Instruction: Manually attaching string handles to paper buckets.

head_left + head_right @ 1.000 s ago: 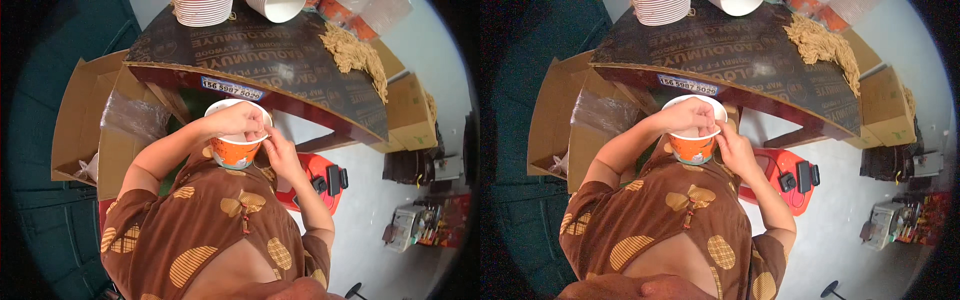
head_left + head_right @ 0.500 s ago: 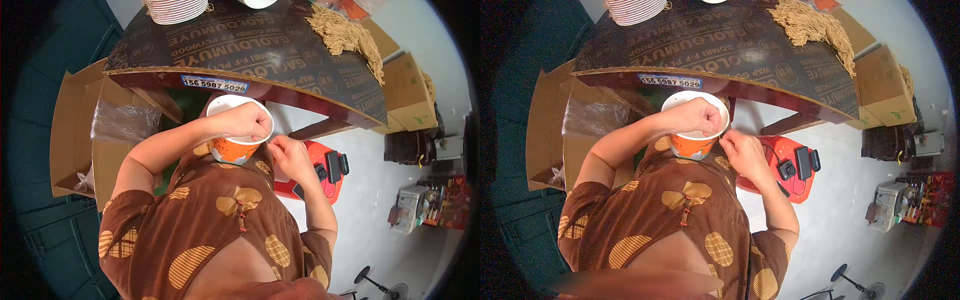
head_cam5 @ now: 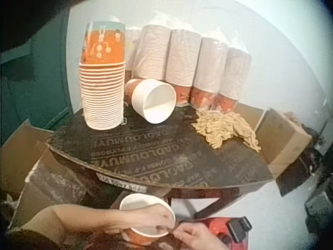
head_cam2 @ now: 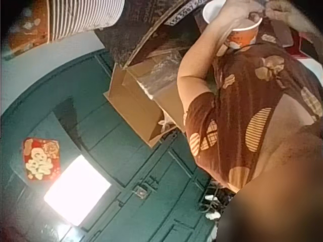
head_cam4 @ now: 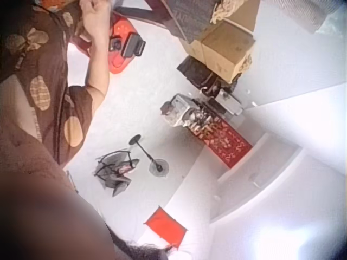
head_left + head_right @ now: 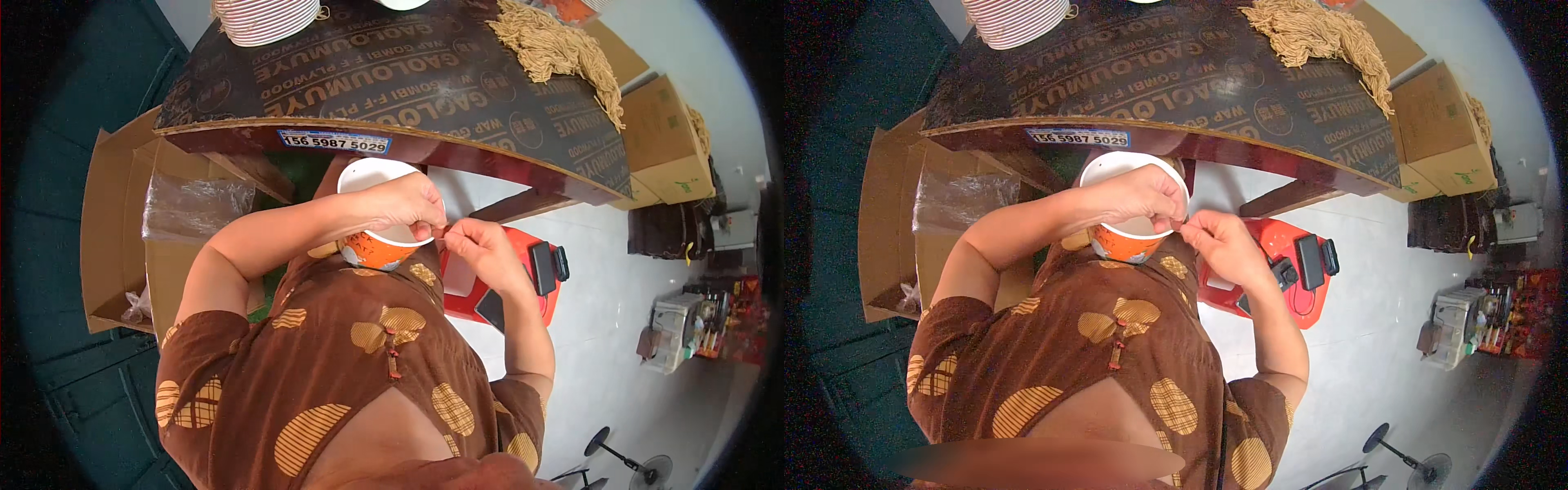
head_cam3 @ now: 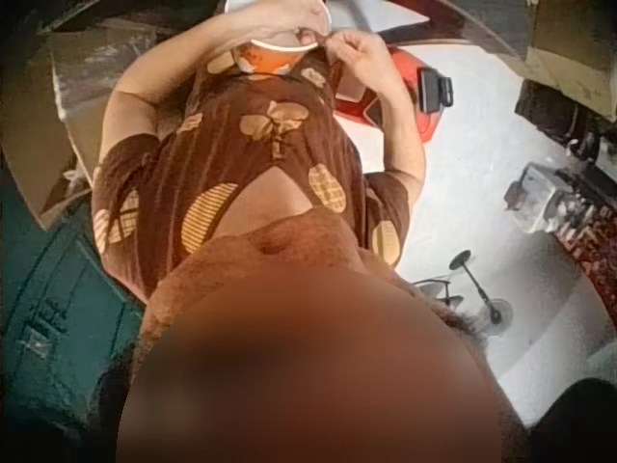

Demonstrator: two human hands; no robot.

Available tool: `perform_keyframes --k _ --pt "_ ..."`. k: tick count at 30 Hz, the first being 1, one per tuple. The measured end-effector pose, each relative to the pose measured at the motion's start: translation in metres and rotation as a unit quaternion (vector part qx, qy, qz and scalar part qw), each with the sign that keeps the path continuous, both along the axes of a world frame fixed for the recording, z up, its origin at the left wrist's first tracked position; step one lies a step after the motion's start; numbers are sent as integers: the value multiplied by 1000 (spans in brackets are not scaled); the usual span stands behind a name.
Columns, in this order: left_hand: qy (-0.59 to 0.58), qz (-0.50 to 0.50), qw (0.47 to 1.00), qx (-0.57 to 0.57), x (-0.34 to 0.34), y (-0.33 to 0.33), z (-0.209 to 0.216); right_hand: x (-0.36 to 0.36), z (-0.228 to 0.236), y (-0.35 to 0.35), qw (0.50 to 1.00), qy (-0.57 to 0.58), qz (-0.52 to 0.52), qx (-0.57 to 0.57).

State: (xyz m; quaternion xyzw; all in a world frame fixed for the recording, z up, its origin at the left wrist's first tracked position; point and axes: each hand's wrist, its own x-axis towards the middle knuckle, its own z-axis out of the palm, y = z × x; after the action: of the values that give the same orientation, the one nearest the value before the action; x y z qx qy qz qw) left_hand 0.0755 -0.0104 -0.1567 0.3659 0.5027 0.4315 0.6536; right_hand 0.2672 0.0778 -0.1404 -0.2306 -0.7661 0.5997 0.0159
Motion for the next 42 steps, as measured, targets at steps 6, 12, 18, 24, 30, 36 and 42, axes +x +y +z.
perform_keyframes --k 6,12,18,24,30,36,42 --pt "11 -7 1000 -4 2 5 -6 -1 30 11 998 21 -41 -33" --pt "32 -29 999 6 0 2 1 -16 33 18 998 14 -53 23" --pt "69 -46 996 30 3 4 -11 -49 26 31 985 68 17 157" --pt "19 -29 999 7 -5 -1 -8 -58 29 24 904 181 10 388" --pt "-49 -28 998 10 -15 -4 -9 -27 17 16 944 84 -16 319" --pt "-46 -31 998 21 -16 -3 -7 -11 0 0 974 64 -19 218" --pt "-29 -26 999 29 -15 -3 -8 -16 -4 -10 972 103 -33 208"
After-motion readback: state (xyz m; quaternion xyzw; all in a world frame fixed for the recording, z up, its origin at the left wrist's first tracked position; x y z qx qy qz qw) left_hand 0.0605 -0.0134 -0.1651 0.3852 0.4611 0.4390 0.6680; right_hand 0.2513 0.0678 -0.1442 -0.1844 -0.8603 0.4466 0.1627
